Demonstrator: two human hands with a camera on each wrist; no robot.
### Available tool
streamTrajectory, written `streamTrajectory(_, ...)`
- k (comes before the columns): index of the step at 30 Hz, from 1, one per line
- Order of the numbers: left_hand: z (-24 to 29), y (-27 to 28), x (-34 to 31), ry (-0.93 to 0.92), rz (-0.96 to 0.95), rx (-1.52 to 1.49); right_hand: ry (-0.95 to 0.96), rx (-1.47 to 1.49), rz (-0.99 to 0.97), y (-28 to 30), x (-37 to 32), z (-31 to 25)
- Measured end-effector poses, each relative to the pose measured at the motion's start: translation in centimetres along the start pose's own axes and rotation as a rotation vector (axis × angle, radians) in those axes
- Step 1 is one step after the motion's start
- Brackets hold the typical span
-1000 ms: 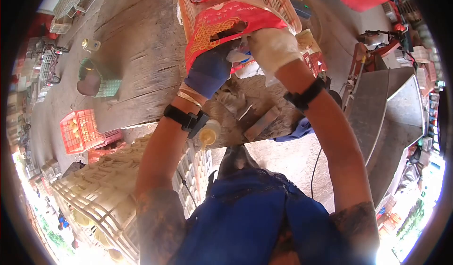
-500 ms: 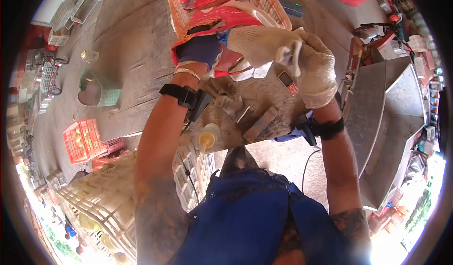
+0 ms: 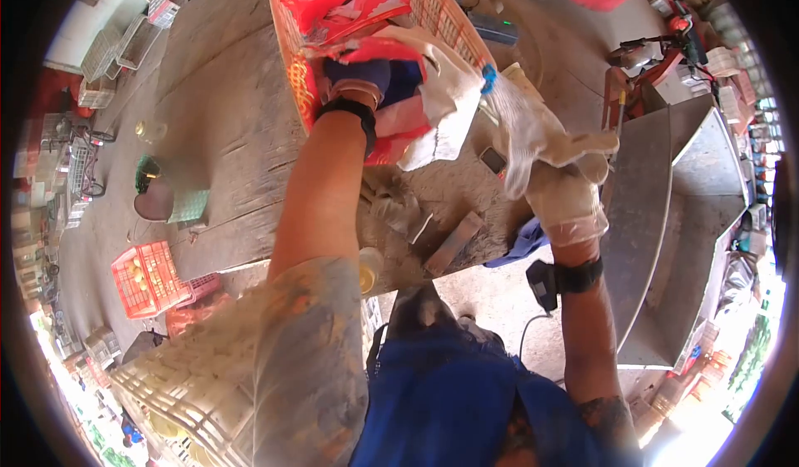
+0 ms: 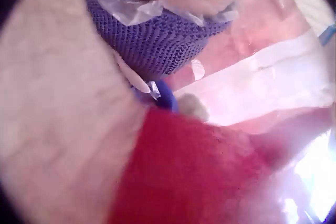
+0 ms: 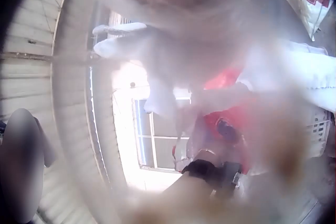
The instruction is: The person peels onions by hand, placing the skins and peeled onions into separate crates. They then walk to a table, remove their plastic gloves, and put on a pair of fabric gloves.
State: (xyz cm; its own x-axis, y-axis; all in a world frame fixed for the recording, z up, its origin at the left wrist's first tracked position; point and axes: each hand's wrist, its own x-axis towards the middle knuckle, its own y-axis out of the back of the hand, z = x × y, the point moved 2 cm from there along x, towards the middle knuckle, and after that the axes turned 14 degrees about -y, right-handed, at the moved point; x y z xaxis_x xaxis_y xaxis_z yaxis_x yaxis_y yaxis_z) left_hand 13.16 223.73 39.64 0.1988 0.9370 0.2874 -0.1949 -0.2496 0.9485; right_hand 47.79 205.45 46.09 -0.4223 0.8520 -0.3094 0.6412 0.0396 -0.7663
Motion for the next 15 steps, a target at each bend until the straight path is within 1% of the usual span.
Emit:
streamTrajectory(2, 0.1, -1.1, 0.5, 0.009, -0.037, -0.008, 0.071, -0.155, -0.009, 3.1, -0.9, 0.7)
streamTrajectory(3, 0.0, -1.5, 0.7, 0.016, -0.052, -0.005, 0.085, -0.422, 0.133, 4.4, -0.9, 1.1)
streamTrajectory(4, -0.1, -1.9, 0.7, 0.022, -0.061, -0.006, 0.094, -0.425, 0.131, 3.8, -1.3, 1.0)
streamTrajectory(6, -0.1, -2.0, 0.8, 0.031, -0.078, -0.015, 0.028, 0.346, 0.158, 2.0, -2.4, 0.9)
streamTrajectory(7, 0.1, -1.8, 0.8, 0.032, -0.084, -0.021, 0.028, 0.339, 0.098, 2.1, -2.6, 0.6)
streamTrajectory(8, 0.2, -1.6, 0.7, 0.031, -0.091, -0.024, 0.032, 0.337, 0.093, 2.1, -3.0, 0.4)
streamTrajectory(10, 0.2, -1.5, 0.1, 0.035, -0.098, -0.043, 0.008, 0.197, -0.061, 0.4, -3.7, -0.1)
streamTrajectory(11, 0.3, -1.0, -0.1, 0.029, -0.101, -0.051, 0.007, 0.205, -0.062, 0.0, -4.0, -0.2)
streamTrajectory(13, 0.7, -0.1, -0.5, 0.017, -0.109, -0.075, 0.025, 0.040, -0.031, -0.6, -4.7, -0.4)
streamTrajectory(14, 1.0, 0.7, -1.0, 0.010, -0.113, -0.083, 0.022, 0.046, -0.034, 0.0, -4.9, -0.2)
streamTrajectory(15, 1.2, 1.5, -1.4, 0.005, -0.115, -0.090, 0.015, 0.101, -0.126, 0.8, -5.0, -0.1)
